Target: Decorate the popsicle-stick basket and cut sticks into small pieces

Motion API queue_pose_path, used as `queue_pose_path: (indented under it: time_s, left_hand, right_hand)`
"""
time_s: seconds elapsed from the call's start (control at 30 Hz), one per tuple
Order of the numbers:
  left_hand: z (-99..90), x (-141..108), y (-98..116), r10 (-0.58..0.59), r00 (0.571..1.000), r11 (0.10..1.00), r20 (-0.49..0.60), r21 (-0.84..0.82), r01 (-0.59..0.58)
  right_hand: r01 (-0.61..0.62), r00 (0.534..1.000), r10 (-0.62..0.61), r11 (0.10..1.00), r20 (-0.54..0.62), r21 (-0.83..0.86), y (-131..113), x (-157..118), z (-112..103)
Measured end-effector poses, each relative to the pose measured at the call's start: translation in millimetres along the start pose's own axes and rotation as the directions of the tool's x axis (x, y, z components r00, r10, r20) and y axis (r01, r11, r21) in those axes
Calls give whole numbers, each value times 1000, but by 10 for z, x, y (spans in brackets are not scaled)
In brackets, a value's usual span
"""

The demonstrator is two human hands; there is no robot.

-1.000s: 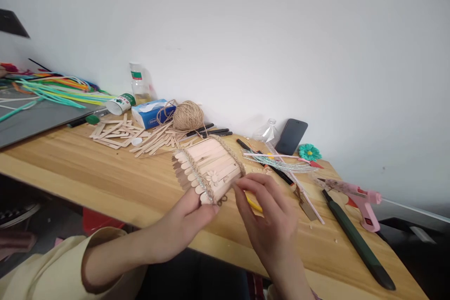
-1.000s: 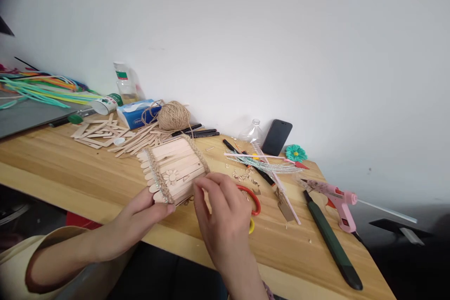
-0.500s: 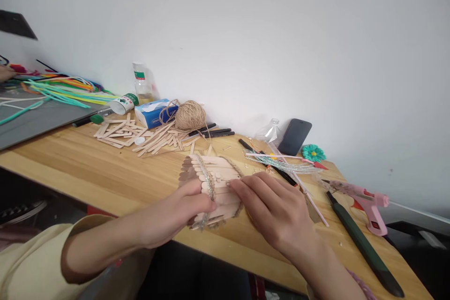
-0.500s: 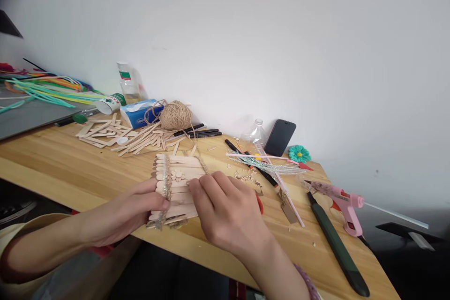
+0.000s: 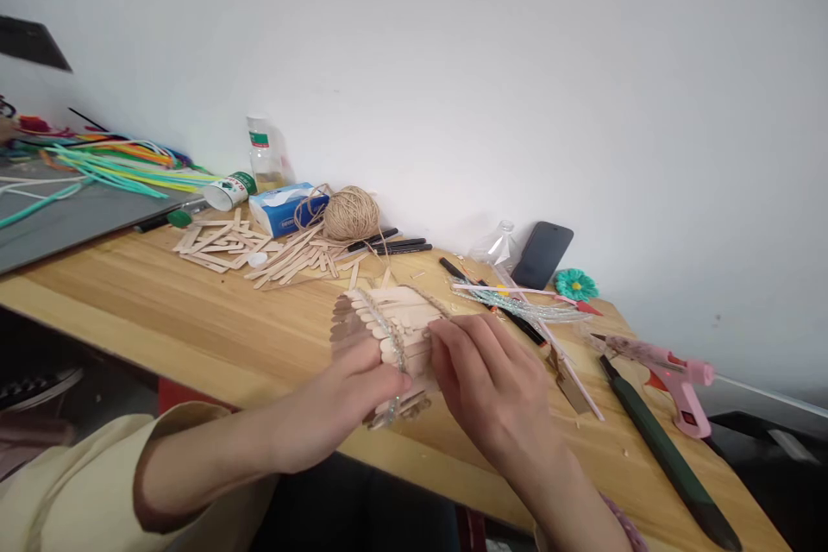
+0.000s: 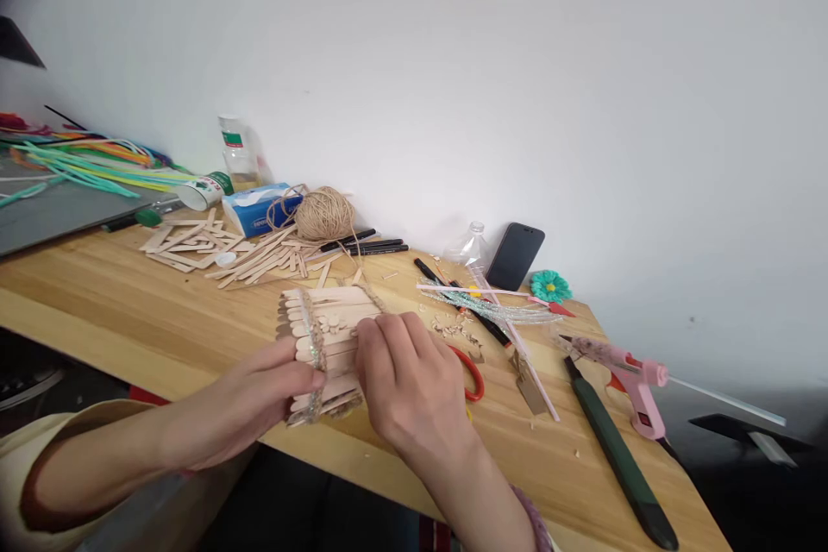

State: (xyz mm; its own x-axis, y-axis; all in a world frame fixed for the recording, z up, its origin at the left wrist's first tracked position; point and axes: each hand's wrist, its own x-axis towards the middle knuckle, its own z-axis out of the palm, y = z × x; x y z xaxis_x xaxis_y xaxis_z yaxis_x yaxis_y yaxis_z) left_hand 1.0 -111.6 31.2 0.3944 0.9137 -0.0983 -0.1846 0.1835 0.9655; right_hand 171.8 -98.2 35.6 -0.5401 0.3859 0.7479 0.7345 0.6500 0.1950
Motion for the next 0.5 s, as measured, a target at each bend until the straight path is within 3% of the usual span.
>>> queue_pose_path:
  time_s: [0.1,0.2,0.33,0.5]
  left_hand:
    - [6,-10,9,53,997,998,57,38,-55]
    - [13,-13,18,116,988,992,105,44,-121]
    - [7,-35,49,100,992,970,72,216,-113]
    - [17,-72,142,29,999,867,12,497,-31]
  right_hand:
    - [-85,994,94,985,-53,150,4,-30,9]
    - [-96,990,115,973,-77,210,1,-47,-23]
    - [-21,999,24,993,-28,115,-12,-28,-91]
    - [108,993,-104,991,50,-81,-39,60,-150]
